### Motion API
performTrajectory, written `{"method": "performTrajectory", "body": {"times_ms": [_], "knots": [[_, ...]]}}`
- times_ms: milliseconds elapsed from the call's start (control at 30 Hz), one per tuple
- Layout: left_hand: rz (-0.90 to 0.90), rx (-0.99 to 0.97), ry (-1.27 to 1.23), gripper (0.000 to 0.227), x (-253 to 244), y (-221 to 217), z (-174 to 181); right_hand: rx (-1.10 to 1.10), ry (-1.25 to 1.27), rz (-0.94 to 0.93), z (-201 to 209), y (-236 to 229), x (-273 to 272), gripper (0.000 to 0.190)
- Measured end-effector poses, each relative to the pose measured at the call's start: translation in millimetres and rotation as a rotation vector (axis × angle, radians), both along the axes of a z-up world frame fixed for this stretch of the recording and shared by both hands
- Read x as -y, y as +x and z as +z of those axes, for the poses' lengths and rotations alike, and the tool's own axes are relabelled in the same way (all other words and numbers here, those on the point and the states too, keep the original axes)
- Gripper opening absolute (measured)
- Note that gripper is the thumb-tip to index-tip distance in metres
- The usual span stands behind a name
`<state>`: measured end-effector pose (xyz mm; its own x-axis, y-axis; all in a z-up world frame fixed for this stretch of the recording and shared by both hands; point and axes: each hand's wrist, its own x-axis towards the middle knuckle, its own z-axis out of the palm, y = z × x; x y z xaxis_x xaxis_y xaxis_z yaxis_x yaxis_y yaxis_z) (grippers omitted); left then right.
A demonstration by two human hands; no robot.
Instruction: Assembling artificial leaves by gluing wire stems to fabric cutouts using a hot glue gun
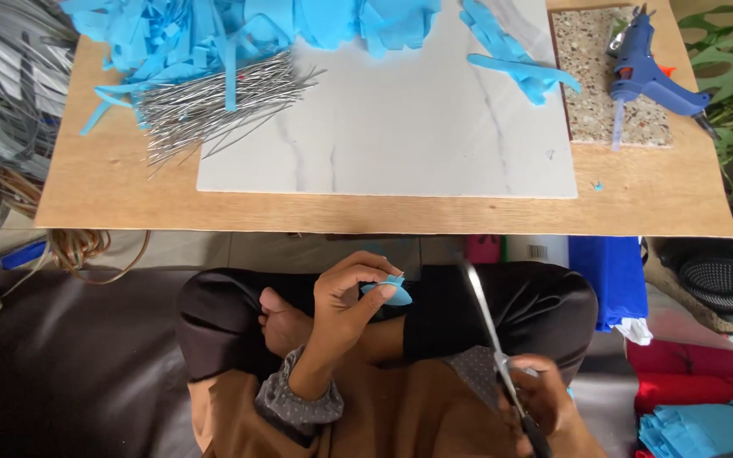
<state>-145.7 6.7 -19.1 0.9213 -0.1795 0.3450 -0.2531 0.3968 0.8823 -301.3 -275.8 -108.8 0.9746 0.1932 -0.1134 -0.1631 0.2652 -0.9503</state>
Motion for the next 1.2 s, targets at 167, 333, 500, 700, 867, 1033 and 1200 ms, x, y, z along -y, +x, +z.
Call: {"method": "performTrajectory", "body": {"times_ms": [167, 333, 500, 700, 867, 1033, 1200], "knots": [[0.021, -0.034, 0.059, 0.006, -5, -5, 5, -0.123, -0.13, 0.378, 90, 40, -43, 0.092], [-0.034, -0.062, 0.166, 0.006, -5, -5, 7, -0.125, 0.009, 0.374, 95, 53, -49, 0.09], [-0.121, -0.052, 0.258, 0.009, -1, -5, 9, -0.236, 0.136, 0.377, 86, 59, -46, 0.092], [-0.134, -0.065, 0.322, 0.014, 3, -5, 4, -0.253, 0.225, 0.422, 80, 63, -38, 0.094], [-0.133, -0.105, 0.318, 0.018, 5, -5, 5, -0.213, 0.229, 0.44, 86, 69, -42, 0.09], [-0.169, -0.23, 0.256, 0.034, 8, -5, -7, -0.213, 0.238, 0.413, 81, 67, -41, 0.088], [-0.233, -0.407, 0.172, 0.054, 11, -4, -15, -0.227, 0.216, 0.406, 83, 69, -41, 0.086]]}}
